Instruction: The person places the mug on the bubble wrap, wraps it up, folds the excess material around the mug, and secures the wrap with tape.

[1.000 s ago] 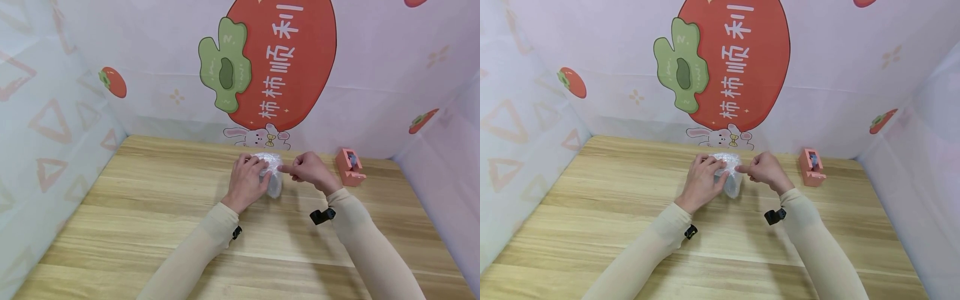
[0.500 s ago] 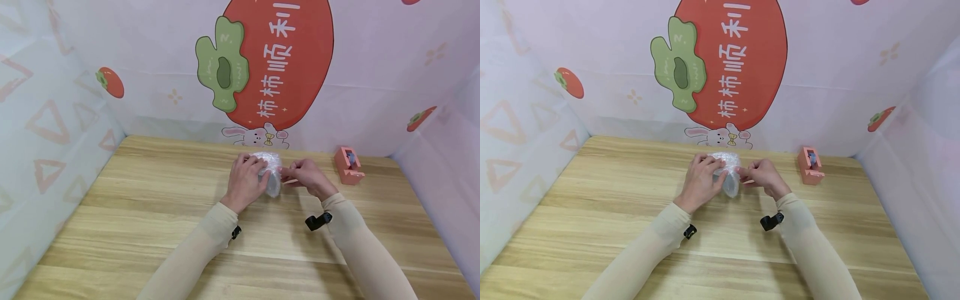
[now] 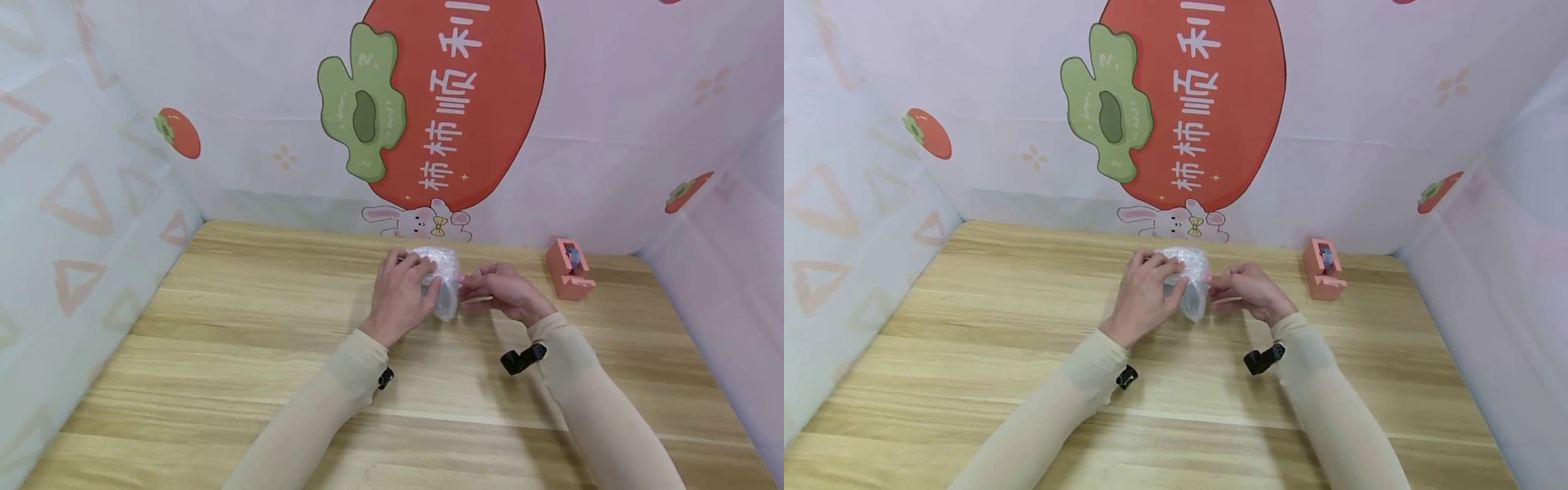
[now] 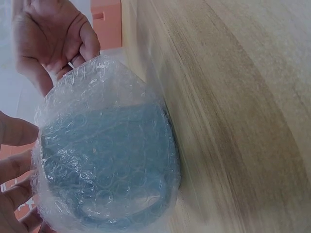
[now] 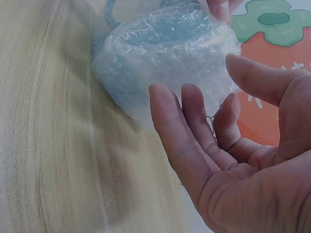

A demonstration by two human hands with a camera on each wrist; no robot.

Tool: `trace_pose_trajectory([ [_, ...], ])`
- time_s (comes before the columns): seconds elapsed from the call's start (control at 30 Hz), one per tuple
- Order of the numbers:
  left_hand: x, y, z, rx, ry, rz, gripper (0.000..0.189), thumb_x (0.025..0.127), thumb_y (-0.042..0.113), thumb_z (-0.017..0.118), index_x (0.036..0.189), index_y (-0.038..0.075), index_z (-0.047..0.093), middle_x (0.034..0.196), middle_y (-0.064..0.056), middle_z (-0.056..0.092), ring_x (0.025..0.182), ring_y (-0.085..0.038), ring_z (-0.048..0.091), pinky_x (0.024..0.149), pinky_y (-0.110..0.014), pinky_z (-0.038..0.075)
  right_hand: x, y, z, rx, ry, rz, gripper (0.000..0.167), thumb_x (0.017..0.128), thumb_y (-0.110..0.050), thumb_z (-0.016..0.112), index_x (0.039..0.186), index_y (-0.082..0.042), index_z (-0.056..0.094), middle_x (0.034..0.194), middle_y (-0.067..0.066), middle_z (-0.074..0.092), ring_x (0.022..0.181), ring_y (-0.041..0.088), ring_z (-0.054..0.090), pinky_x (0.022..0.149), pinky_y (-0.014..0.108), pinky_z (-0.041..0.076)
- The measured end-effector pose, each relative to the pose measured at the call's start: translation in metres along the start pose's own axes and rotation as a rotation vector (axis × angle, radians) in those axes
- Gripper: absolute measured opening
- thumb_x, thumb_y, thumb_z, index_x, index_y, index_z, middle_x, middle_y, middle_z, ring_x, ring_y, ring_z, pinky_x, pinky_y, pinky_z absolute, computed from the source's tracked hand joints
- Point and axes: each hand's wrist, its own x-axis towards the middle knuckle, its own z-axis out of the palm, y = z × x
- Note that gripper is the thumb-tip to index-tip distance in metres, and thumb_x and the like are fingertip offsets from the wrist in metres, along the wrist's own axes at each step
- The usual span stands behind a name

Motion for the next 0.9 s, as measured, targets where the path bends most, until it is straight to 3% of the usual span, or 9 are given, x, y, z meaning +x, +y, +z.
trace_pose_trajectory([
  [0.3,0.001,-0.001,-0.001,0.004,0.019,0.009,0.026,0.097,0.031,0.066,0.112,0.013,0.078,0.111,-0.004,0.072,0.115,-0.029,0.054,0.101,-0.043,0.044,0.007,0.001,-0.006,-0.001,-0.066,0.048,0.024,0.101,-0.019,0.065,0.094,0.004,0.066,0.095,0.013,0.071,0.091,0.025,0.072,0.092,0.048,0.056],
  [0.6,0.000,0.000,0.000,-0.015,0.015,0.002,0.026,0.098,0.031,0.066,0.112,0.013,0.078,0.112,-0.005,0.072,0.115,-0.029,0.054,0.102,-0.043,0.043,0.011,0.006,-0.014,-0.015,-0.158,0.056,0.020,0.103,-0.010,0.059,0.107,0.008,0.064,0.099,0.014,0.071,0.098,0.026,0.071,0.090,0.047,0.057],
  [0.9,0.001,-0.001,0.000,-0.024,0.030,0.010,0.024,0.097,0.030,0.066,0.110,0.013,0.078,0.108,-0.004,0.072,0.113,-0.030,0.055,0.100,-0.043,0.044,0.017,0.001,-0.017,-0.032,-0.214,0.077,0.016,0.102,-0.004,0.058,0.097,0.005,0.071,0.097,0.015,0.072,0.097,0.028,0.069,0.088,0.048,0.058],
])
